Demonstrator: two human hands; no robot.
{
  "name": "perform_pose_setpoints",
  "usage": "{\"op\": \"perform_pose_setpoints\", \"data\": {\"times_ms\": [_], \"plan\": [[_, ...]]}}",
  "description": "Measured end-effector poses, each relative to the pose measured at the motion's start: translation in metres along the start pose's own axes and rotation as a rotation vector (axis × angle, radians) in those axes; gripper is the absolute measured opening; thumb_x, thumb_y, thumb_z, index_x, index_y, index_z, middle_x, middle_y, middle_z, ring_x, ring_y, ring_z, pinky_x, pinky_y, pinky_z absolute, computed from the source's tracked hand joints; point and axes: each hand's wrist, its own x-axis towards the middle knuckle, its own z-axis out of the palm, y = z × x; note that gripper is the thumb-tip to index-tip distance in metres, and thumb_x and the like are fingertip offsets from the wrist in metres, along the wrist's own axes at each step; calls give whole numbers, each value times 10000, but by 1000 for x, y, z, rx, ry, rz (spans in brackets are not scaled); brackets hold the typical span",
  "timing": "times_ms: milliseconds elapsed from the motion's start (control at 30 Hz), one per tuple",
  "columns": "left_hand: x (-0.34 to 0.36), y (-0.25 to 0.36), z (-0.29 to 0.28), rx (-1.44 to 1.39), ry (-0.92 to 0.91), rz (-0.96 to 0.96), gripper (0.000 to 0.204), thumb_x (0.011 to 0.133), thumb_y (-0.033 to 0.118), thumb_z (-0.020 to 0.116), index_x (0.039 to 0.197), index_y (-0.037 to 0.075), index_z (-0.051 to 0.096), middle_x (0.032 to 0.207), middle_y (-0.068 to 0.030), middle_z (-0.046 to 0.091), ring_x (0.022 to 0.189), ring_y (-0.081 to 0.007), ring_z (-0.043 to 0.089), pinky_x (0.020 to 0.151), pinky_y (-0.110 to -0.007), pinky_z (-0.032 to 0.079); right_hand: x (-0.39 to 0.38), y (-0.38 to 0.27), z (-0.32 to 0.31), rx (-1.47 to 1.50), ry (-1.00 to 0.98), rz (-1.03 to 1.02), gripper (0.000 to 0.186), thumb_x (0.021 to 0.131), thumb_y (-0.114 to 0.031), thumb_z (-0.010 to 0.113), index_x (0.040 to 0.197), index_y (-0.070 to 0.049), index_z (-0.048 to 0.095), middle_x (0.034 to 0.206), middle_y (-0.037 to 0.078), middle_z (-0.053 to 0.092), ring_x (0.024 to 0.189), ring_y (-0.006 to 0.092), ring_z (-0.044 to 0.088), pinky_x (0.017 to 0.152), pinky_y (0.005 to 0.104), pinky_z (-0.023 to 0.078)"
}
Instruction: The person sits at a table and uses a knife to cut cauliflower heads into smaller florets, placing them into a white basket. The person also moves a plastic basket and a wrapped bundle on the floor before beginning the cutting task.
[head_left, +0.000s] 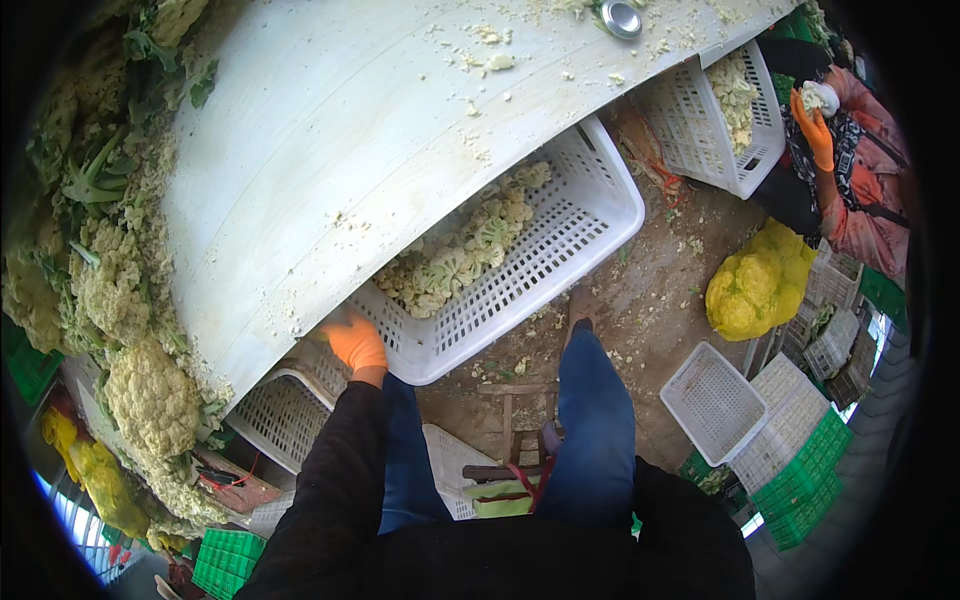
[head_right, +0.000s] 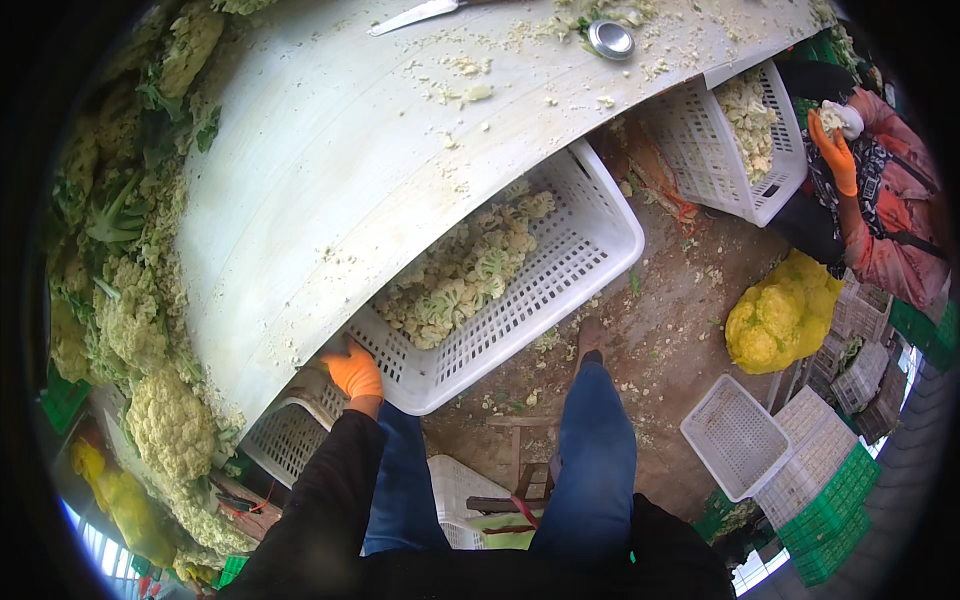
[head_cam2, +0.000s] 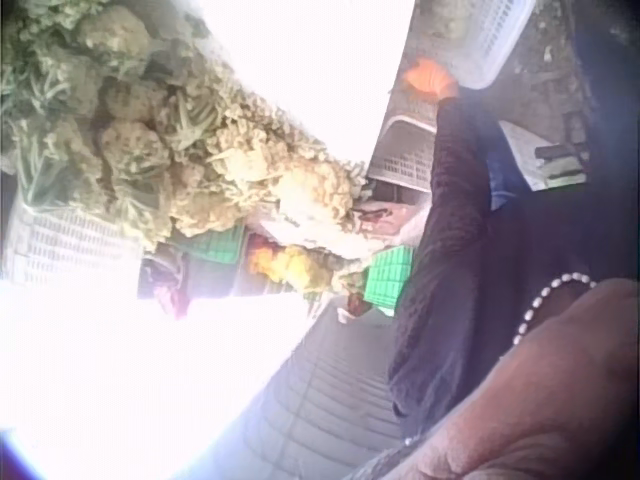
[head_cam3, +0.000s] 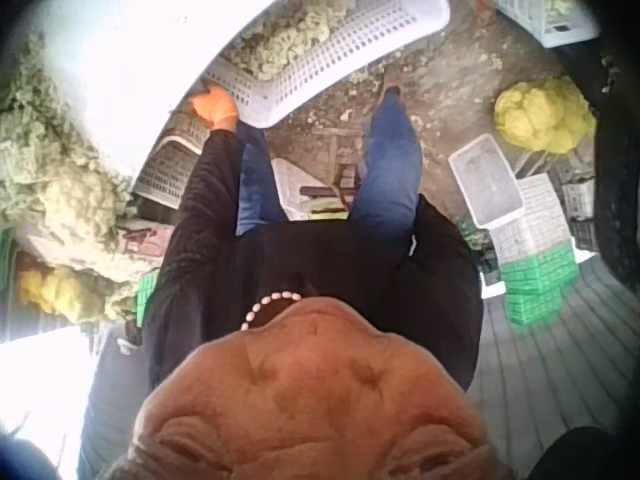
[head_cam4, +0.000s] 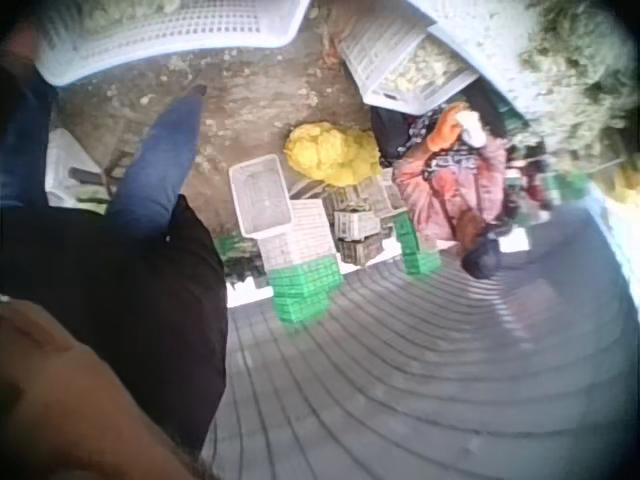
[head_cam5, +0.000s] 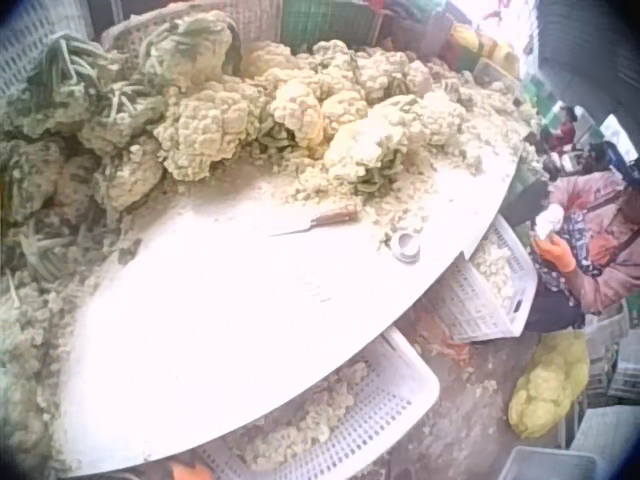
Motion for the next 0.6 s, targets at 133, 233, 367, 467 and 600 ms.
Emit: {"op": "perform_pose_setpoints", "data": {"times_ms": [133, 233, 367, 467, 600], "plan": [[4, 5, -5, -91, -157, -83, 672, 904, 332, 670, 1362, -87, 414, 1219, -331, 630, 1148, -459, 616, 981, -454, 488, 27, -57, -39, -348, -55, -173, 616, 988, -444, 530, 1503, -130, 402, 1376, 259, 537, 1243, 352, 577, 990, 427, 495], [-3, 8, -6, -271, -104, -21, 635, 897, 234, 671, 1381, -81, 406, 1305, -306, 585, 1230, -423, 566, 1054, -437, 427, 60, -85, -36, -593, -167, -278, 632, 986, -456, 535, 1511, -136, 392, 1386, 263, 528, 1251, 353, 571, 993, 427, 493], [-15, -1, 3, -326, 30, 60, 611, 892, 158, 678, 1392, -70, 410, 1381, -274, 535, 1307, -397, 507, 1120, -435, 360, 56, -86, -17, -796, -372, -455, 652, 983, -473, 541, 1523, -145, 378, 1398, 268, 515, 1262, 355, 565, 998, 427, 489], [-17, 26, -12, -308, -6, 88, 616, 899, 148, 691, 1397, -69, 401, 1406, -266, 507, 1335, -387, 474, 1132, -446, 339, 23, -59, -2, -840, -548, -606, 668, 981, -486, 546, 1531, -151, 368, 1408, 272, 506, 1271, 356, 560, 1002, 427, 487], [-13, 4, 4, -187, 118, 121, 596, 918, 132, 692, 1397, -62, 396, 1344, -263, 560, 1272, -376, 535, 1096, -427, 388, -31, -30, -1, -813, -828, -761, 689, 979, -503, 552, 1543, -159, 355, 1421, 278, 493, 1282, 358, 553, 1007, 427, 484]]}}
